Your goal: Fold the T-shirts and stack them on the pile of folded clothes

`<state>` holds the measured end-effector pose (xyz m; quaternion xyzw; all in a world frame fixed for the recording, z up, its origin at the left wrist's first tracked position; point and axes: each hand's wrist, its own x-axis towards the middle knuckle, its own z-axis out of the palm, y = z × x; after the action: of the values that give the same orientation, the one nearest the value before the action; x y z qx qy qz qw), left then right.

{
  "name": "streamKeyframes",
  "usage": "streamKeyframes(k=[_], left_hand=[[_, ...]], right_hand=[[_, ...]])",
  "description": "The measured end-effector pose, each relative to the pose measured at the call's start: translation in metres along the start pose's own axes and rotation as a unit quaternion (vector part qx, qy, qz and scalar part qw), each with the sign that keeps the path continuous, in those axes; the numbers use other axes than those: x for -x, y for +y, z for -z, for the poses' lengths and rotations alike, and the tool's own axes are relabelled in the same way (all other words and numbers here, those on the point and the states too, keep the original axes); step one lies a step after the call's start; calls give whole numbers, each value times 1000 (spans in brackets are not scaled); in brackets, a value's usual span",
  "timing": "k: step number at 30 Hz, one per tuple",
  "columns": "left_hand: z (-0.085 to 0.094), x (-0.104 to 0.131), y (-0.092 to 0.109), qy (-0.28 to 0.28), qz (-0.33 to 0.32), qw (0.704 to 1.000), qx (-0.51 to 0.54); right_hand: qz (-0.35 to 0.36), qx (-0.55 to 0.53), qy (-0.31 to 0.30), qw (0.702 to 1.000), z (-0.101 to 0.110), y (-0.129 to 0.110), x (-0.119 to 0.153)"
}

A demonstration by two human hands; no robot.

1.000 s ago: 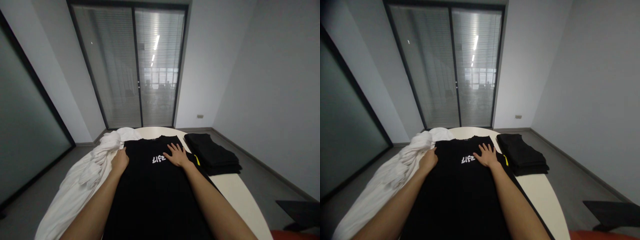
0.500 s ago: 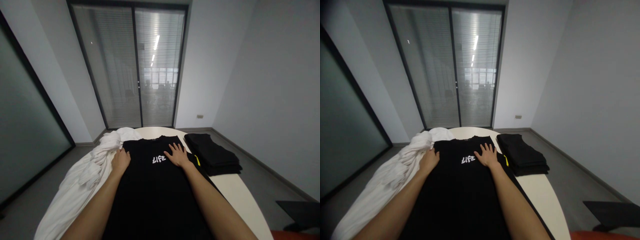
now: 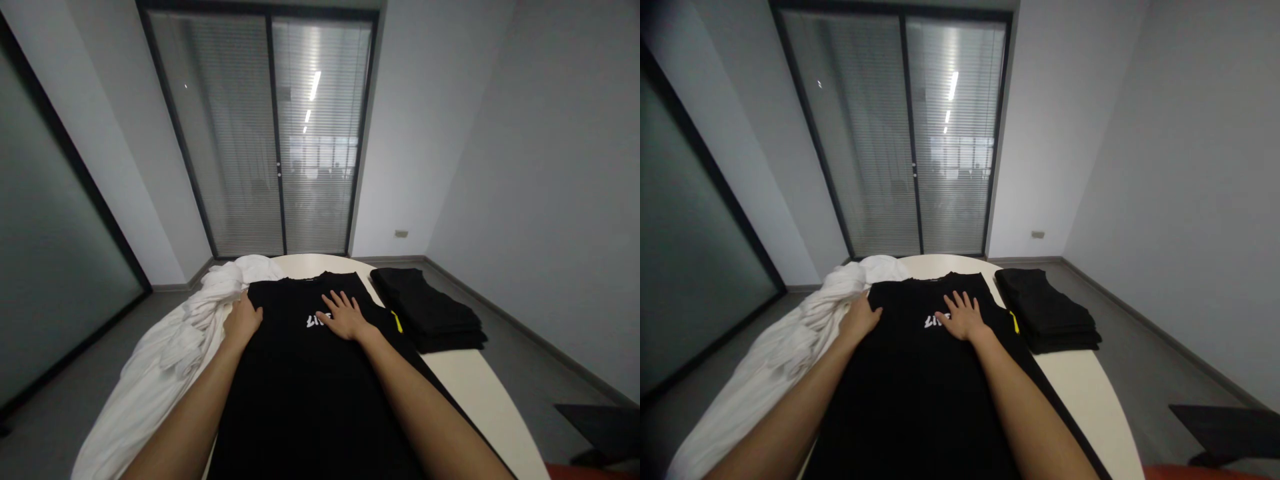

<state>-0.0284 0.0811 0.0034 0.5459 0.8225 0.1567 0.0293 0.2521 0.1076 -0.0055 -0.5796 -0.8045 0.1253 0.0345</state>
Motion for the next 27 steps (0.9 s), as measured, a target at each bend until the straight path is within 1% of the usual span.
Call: streamKeyframes(k=[3, 5, 9, 12, 16, 19, 24, 27], left_hand=[[5, 3, 2, -24, 13, 999, -27], [10, 4, 1, -44, 10, 998, -44], [19, 10, -7, -86, 1, 994, -71], [23, 19, -15, -105, -25, 991, -78], [19, 27, -24, -103, -58, 991, -61], [14, 28, -29, -94, -55, 993, -35], [7, 27, -34, -103, -51, 993, 31], [3, 27, -36, -99, -52, 991, 76]], right_hand=[[1, 5, 5, 1000, -1, 2, -1], [3, 6, 6, 1000, -1, 2, -1], [7, 1, 10, 1000, 0, 1, 0], [5, -3, 8, 1000, 0, 1, 1], [4, 1, 7, 1000, -2, 2, 0], [2, 4, 14, 1000, -4, 3, 0], [3, 5, 23, 1000, -5, 1, 1], [1, 11, 12, 1000, -1, -3, 2]])
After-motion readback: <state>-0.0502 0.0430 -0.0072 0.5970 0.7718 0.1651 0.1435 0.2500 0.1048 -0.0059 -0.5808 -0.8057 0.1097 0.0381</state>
